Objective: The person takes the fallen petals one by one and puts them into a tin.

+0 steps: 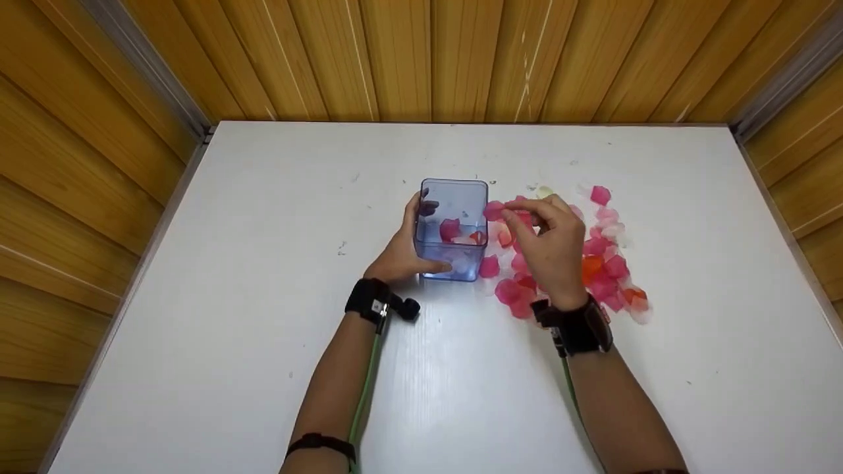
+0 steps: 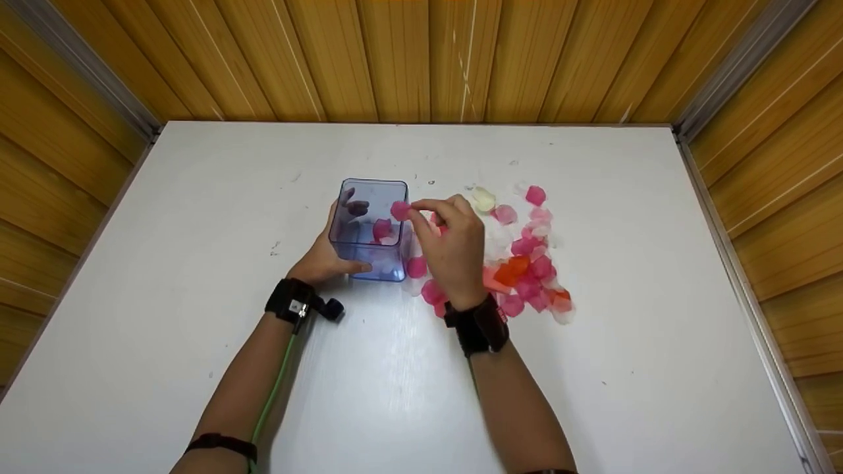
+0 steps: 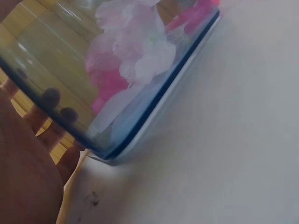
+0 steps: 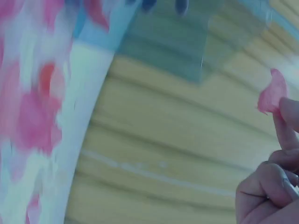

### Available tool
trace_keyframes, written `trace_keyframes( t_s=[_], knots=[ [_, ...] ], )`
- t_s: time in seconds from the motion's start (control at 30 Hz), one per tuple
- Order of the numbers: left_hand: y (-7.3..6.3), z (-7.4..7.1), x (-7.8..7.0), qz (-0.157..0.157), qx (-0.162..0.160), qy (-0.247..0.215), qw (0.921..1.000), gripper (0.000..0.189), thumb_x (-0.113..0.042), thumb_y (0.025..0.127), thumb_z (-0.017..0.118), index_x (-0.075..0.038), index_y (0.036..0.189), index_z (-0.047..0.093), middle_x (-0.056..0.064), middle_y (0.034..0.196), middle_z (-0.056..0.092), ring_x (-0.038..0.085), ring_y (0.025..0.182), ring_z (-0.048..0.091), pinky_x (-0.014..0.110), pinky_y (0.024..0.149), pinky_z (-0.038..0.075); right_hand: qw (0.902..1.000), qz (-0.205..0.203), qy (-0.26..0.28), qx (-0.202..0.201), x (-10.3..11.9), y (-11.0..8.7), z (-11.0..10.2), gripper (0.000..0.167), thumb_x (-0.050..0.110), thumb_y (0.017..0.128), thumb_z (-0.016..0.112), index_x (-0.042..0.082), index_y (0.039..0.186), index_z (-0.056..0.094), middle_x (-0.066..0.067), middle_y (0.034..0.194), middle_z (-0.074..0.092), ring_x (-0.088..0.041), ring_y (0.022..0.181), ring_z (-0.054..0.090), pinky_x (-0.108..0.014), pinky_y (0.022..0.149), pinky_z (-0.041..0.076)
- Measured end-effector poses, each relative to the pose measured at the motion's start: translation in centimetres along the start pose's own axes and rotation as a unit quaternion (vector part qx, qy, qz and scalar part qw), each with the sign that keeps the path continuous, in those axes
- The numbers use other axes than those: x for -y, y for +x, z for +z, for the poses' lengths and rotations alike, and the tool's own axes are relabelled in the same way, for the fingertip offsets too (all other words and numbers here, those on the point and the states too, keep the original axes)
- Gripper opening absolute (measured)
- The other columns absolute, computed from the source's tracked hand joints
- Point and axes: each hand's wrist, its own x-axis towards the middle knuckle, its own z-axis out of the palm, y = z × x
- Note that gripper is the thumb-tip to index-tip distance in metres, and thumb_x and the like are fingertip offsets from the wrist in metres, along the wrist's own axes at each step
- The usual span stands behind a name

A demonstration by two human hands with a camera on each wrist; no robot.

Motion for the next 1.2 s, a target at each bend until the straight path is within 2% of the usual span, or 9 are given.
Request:
trace_keyframes(
  t_s=[0.17, 0.33, 0.43, 0.6, 0.73, 0.83, 0.97, 1.03, 1.2],
  knots=[
    [0.1, -0.1, 0.1, 0.016, 0.005, 0.001, 0.9999, 0.138, -0.035, 0.066, 0.096, -0.023, 0.165, 0.000, 0.006, 0.163, 0.033, 0.022, 0.153, 0.023, 0.051, 0.124, 0.019, 0.9969, 0.019, 0.004, 0.077, 0.3, -0.9, 2.7, 0.016, 0.018, 0.092, 0.081, 0.005, 0.101, 0.082, -0.009, 0.077, 0.051, -0.018, 0.073, 0.045, -0.022, 0.058, 0.034],
    [0.2, -0.1, 0.3, 0.031, 0.003, -0.006, 0.9995, 0.138, -0.031, 0.066, 0.097, -0.023, 0.165, 0.002, 0.005, 0.160, 0.036, 0.019, 0.151, 0.027, 0.049, 0.124, 0.020, 0.9963, 0.034, 0.012, 0.078, 0.1, -0.9, 2.7, 0.016, 0.014, 0.091, 0.082, 0.003, 0.102, 0.082, -0.011, 0.077, 0.049, -0.022, 0.074, 0.046, -0.025, 0.059, 0.034],
    [0.2, -0.2, 0.3, 0.022, 0.001, -0.007, 0.9997, 0.139, -0.033, 0.065, 0.098, -0.026, 0.165, 0.001, 0.005, 0.163, 0.033, 0.020, 0.153, 0.025, 0.051, 0.124, 0.020, 0.9957, 0.040, 0.016, 0.082, 0.1, -0.7, 2.3, 0.017, 0.014, 0.092, 0.080, 0.002, 0.104, 0.081, -0.010, 0.077, 0.050, -0.021, 0.075, 0.045, -0.024, 0.060, 0.035],
    [0.1, -0.2, 0.1, 0.028, 0.002, -0.016, 0.9995, 0.142, -0.032, 0.064, 0.099, -0.024, 0.165, 0.000, 0.008, 0.164, 0.031, 0.022, 0.154, 0.022, 0.050, 0.125, 0.017, 0.9971, 0.054, 0.006, 0.054, -0.5, 0.1, 0.9, 0.016, 0.012, 0.092, 0.079, 0.002, 0.105, 0.081, -0.009, 0.079, 0.054, -0.023, 0.078, 0.048, -0.023, 0.063, 0.038],
    [0.1, -0.1, 0.1, 0.034, 0.001, -0.010, 0.9994, 0.142, -0.031, 0.064, 0.099, -0.023, 0.165, 0.000, 0.007, 0.160, 0.035, 0.020, 0.152, 0.026, 0.050, 0.125, 0.016, 0.9945, 0.093, -0.049, 0.009, -2.4, 1.2, -1.7, 0.021, 0.018, 0.095, 0.077, 0.003, 0.109, 0.080, -0.010, 0.082, 0.058, -0.024, 0.081, 0.050, -0.025, 0.065, 0.039],
    [0.1, -0.1, 0.2, 0.027, 0.004, -0.008, 0.9996, 0.141, -0.032, 0.064, 0.098, -0.024, 0.165, -0.001, 0.006, 0.162, 0.033, 0.020, 0.153, 0.024, 0.051, 0.125, 0.016, 0.9796, 0.160, -0.120, -0.020, -4.6, 2.1, -4.3, 0.031, 0.029, 0.098, 0.073, 0.005, 0.116, 0.079, -0.014, 0.087, 0.058, -0.022, 0.083, 0.047, -0.029, 0.066, 0.039],
    [0.1, 0.0, 0.3, 0.023, 0.006, -0.013, 0.9996, 0.141, -0.031, 0.063, 0.098, -0.027, 0.165, 0.000, 0.005, 0.162, 0.032, 0.021, 0.153, 0.023, 0.052, 0.124, 0.017, 0.9403, 0.279, -0.193, -0.030, -7.6, 2.7, -7.6, 0.042, 0.037, 0.101, 0.066, 0.006, 0.128, 0.074, -0.019, 0.108, 0.062, -0.021, 0.093, 0.047, -0.034, 0.078, 0.046],
    [0.1, 0.0, 0.3, 0.023, 0.003, -0.015, 0.9996, 0.141, -0.031, 0.062, 0.099, -0.028, 0.164, 0.002, 0.004, 0.161, 0.034, 0.021, 0.153, 0.025, 0.052, 0.124, 0.017, 0.9239, 0.323, -0.204, -0.021, -8.8, 2.9, -8.8, 0.045, 0.038, 0.102, 0.063, 0.006, 0.133, 0.070, -0.021, 0.122, 0.063, -0.023, 0.100, 0.048, -0.038, 0.084, 0.049],
    [0.0, -0.1, 0.2, 0.017, 0.000, -0.016, 0.9997, 0.140, -0.032, 0.063, 0.099, -0.027, 0.164, 0.002, 0.004, 0.161, 0.034, 0.022, 0.153, 0.025, 0.052, 0.124, 0.017, 0.9060, 0.368, -0.208, 0.016, -10.9, 2.9, -10.3, 0.051, 0.038, 0.103, 0.059, 0.003, 0.140, 0.064, -0.025, 0.135, 0.060, -0.030, 0.107, 0.051, -0.041, 0.088, 0.048]
  ],
)
